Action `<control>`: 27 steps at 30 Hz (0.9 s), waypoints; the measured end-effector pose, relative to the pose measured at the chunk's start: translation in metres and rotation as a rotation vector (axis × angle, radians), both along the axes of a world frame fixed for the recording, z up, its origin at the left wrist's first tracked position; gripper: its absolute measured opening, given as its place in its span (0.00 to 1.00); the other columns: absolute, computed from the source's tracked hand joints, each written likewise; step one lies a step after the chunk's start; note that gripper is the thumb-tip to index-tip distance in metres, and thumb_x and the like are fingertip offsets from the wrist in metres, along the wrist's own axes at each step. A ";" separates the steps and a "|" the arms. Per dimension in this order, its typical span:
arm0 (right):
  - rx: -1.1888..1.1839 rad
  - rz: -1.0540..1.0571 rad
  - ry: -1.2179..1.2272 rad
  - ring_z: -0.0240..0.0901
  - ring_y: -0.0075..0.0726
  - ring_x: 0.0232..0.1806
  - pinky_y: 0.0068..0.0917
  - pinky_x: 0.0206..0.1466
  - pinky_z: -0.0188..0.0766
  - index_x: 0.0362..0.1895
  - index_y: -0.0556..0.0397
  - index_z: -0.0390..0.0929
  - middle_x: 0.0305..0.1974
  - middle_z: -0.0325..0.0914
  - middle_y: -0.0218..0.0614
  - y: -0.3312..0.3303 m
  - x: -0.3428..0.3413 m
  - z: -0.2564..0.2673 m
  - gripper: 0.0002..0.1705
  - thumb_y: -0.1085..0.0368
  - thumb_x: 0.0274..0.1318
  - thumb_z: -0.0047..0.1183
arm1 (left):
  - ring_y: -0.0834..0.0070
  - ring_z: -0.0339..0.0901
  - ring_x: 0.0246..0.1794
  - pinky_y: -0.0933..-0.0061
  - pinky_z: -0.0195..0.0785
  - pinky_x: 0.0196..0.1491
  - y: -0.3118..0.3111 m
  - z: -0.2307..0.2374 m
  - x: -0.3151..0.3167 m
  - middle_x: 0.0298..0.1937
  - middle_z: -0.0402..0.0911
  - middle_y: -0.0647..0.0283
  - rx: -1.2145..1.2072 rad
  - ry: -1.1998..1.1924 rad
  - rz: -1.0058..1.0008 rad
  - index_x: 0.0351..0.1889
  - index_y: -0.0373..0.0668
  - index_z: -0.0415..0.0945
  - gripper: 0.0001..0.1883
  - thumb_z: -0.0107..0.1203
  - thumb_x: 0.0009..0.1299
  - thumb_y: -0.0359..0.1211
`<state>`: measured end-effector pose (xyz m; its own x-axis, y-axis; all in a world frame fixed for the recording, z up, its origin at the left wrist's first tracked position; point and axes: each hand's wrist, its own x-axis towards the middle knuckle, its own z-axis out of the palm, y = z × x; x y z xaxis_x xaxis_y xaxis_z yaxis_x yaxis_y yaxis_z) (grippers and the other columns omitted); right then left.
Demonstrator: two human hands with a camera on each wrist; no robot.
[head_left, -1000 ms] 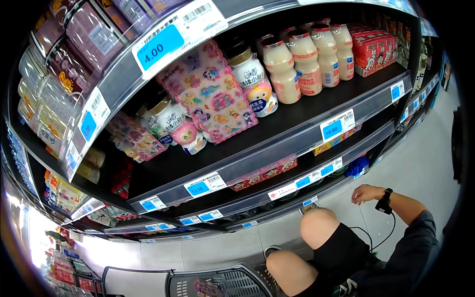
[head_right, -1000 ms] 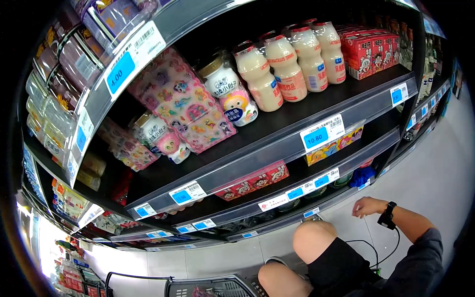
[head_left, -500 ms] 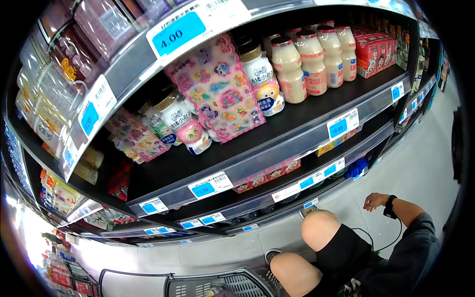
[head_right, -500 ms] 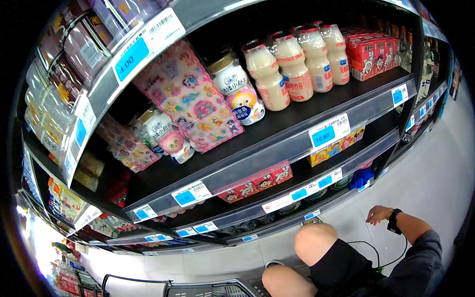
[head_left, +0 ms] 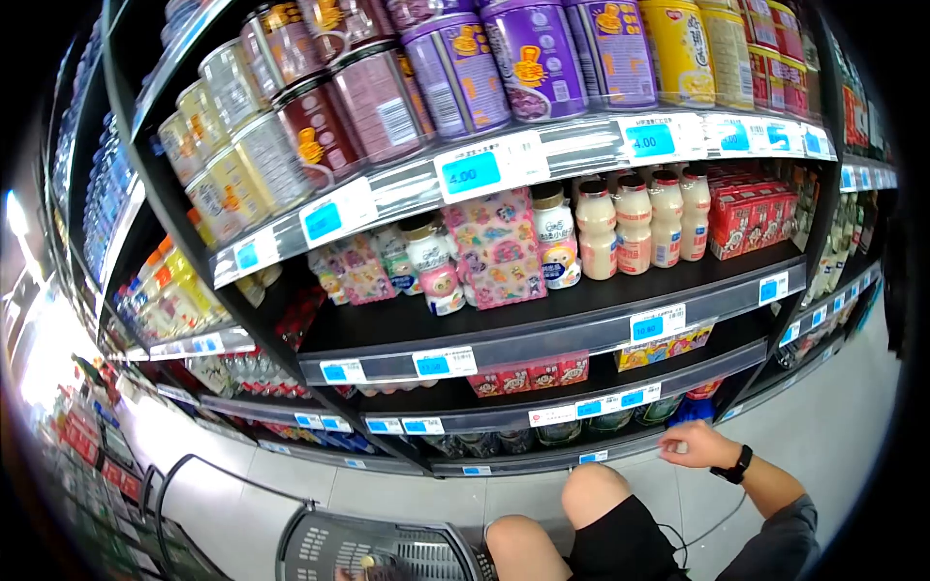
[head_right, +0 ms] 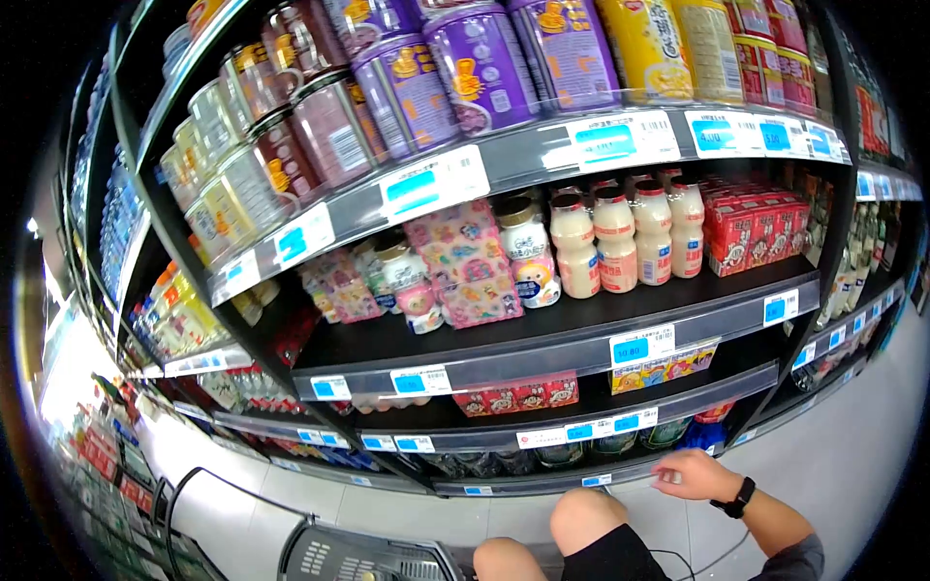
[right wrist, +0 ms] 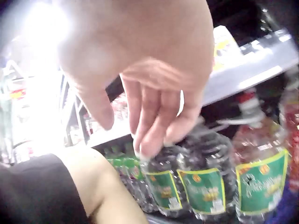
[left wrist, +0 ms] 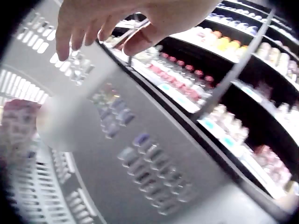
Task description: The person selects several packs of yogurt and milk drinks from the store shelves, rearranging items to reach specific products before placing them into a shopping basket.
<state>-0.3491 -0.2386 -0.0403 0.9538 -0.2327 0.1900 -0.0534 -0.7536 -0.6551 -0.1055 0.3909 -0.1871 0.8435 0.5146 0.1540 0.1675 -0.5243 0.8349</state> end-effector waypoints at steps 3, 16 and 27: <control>-0.236 0.214 -0.374 0.73 0.39 0.24 0.30 0.29 0.69 0.30 0.54 0.79 0.25 0.77 0.36 0.031 0.050 0.074 0.08 0.67 0.41 0.60 | 0.55 0.73 0.47 0.59 0.69 0.45 -0.101 0.104 -0.044 0.51 0.74 0.46 -0.206 0.227 -0.521 0.60 0.36 0.63 0.26 0.52 0.65 0.36; -0.687 0.081 -0.538 0.71 0.44 0.43 0.39 0.40 0.66 0.36 0.58 0.76 0.39 0.74 0.47 0.159 0.317 0.269 0.15 0.62 0.43 0.52 | 0.39 0.72 0.32 0.46 0.66 0.37 -0.175 0.093 -0.140 0.31 0.75 0.38 0.095 0.367 -0.705 0.45 0.35 0.70 0.16 0.46 0.66 0.36; -0.456 -0.275 -0.269 0.43 0.43 0.71 0.47 0.69 0.40 0.67 0.45 0.56 0.70 0.49 0.36 0.141 0.462 0.295 0.28 0.54 0.64 0.31 | 0.41 0.71 0.28 0.47 0.63 0.31 -0.172 0.047 -0.147 0.27 0.75 0.40 0.229 0.147 -0.736 0.52 0.38 0.68 0.19 0.39 0.72 0.42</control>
